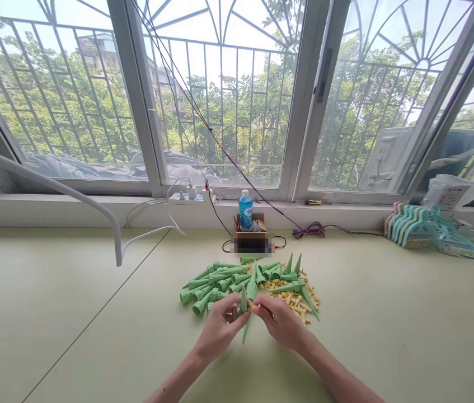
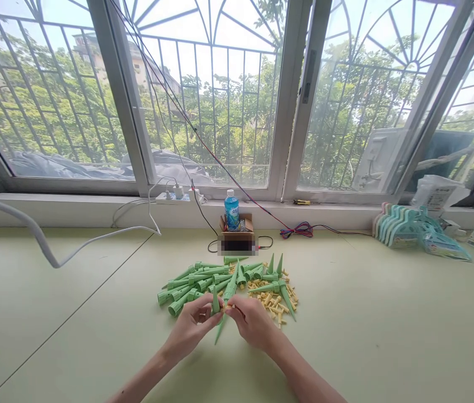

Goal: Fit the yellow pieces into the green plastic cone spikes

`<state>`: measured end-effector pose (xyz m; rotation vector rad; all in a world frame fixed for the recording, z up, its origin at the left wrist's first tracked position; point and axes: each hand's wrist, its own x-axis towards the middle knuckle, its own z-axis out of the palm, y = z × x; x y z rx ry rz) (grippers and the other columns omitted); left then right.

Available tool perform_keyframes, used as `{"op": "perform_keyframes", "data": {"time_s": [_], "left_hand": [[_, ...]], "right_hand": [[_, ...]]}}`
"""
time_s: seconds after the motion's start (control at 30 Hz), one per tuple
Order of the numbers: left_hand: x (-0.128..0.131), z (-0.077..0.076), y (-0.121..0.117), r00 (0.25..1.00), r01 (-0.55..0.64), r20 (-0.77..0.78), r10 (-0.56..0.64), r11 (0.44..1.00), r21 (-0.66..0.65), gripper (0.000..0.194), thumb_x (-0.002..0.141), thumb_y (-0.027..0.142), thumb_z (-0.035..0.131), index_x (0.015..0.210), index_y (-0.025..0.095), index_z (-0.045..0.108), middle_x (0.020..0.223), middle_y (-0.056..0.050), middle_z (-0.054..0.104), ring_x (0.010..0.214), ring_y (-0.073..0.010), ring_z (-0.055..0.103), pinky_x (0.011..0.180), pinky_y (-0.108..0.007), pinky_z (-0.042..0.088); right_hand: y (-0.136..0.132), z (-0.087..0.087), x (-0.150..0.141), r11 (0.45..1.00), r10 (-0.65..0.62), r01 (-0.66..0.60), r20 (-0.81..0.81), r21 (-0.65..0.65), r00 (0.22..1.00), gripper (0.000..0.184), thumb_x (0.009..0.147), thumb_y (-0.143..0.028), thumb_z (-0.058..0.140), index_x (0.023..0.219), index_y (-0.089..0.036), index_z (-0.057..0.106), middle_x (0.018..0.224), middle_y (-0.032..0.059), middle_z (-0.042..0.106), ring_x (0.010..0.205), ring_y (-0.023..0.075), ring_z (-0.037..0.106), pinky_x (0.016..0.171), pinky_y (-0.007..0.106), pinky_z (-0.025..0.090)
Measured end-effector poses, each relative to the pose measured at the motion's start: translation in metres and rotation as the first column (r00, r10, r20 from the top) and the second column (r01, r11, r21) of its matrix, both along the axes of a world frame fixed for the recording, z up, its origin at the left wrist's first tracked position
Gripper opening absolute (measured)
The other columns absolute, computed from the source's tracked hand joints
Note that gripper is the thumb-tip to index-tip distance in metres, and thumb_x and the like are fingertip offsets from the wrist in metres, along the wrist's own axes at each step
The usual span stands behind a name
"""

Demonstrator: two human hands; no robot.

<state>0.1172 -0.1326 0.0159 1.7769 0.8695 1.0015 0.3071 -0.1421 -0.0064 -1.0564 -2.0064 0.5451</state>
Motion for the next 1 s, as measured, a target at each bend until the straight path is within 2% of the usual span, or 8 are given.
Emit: {"op": "perform_keyframes", "data": {"time_s": [0.63, 0.73, 0.9, 1.0], "left_hand": [[-0.0003, 0.0014, -0.0033, 0.999, -0.029, -0.027, 0.03, 0.998, 0.06, 0.019, 0.086, 0.036, 0.062, 0.085, 0.017, 0.067, 0.069, 0.002, 0.049, 0.057, -0.0096, 0.031, 0.05, -0.02, 0.027], [0.0006, 0.0036, -0.0032, 1.0, -0.019, 0.025, 0.019, 1.0, -0.013, 0.021, 0.084, 0.038, 0.065, 0.085, 0.017, 0.066, 0.064, 0.003, 0.046, 0.056, -0.0089, 0.031, 0.049, -0.019, 0.026], [0.0025, 0.0063, -0.0019, 0.995, -0.016, 0.095, 0.036, 0.979, -0.202, 0.031, 0.079, 0.047, 0.07, 0.086, 0.017, 0.066, 0.058, 0.005, 0.044, 0.05, -0.0071, 0.032, 0.043, -0.018, 0.023], [0.0029, 0.0071, -0.0011, 0.992, -0.014, 0.115, 0.047, 0.963, -0.27, 0.035, 0.075, 0.05, 0.072, 0.086, 0.017, 0.066, 0.056, 0.006, 0.044, 0.044, -0.0051, 0.027, 0.039, -0.017, 0.021]], "right_hand": [[0.0001, -0.0007, 0.0003, 0.999, 0.024, -0.024, 0.01, 0.033, 1.0, 0.035, 0.102, -0.035, 0.039, 0.078, -0.019, 0.057, 0.06, -0.0027, 0.048, 0.054, 0.0117, 0.038, 0.054, 0.024, 0.028], [-0.0001, -0.0003, -0.0005, 0.999, 0.011, -0.011, -0.011, 0.037, 1.0, 0.033, 0.102, -0.035, 0.039, 0.081, -0.018, 0.06, 0.064, -0.0015, 0.053, 0.057, 0.0117, 0.042, 0.056, 0.023, 0.031], [-0.0021, 0.0025, -0.002, 1.0, -0.003, 0.004, -0.042, 0.028, 0.999, 0.022, 0.1, -0.033, 0.045, 0.099, -0.018, 0.061, 0.064, -0.0027, 0.053, 0.057, 0.0119, 0.046, 0.057, 0.022, 0.034], [-0.003, 0.0036, -0.0021, 0.999, -0.003, 0.005, -0.038, 0.036, 0.999, 0.021, 0.1, -0.033, 0.045, 0.099, -0.018, 0.06, 0.067, -0.0019, 0.054, 0.059, 0.0123, 0.046, 0.058, 0.023, 0.035]]}}
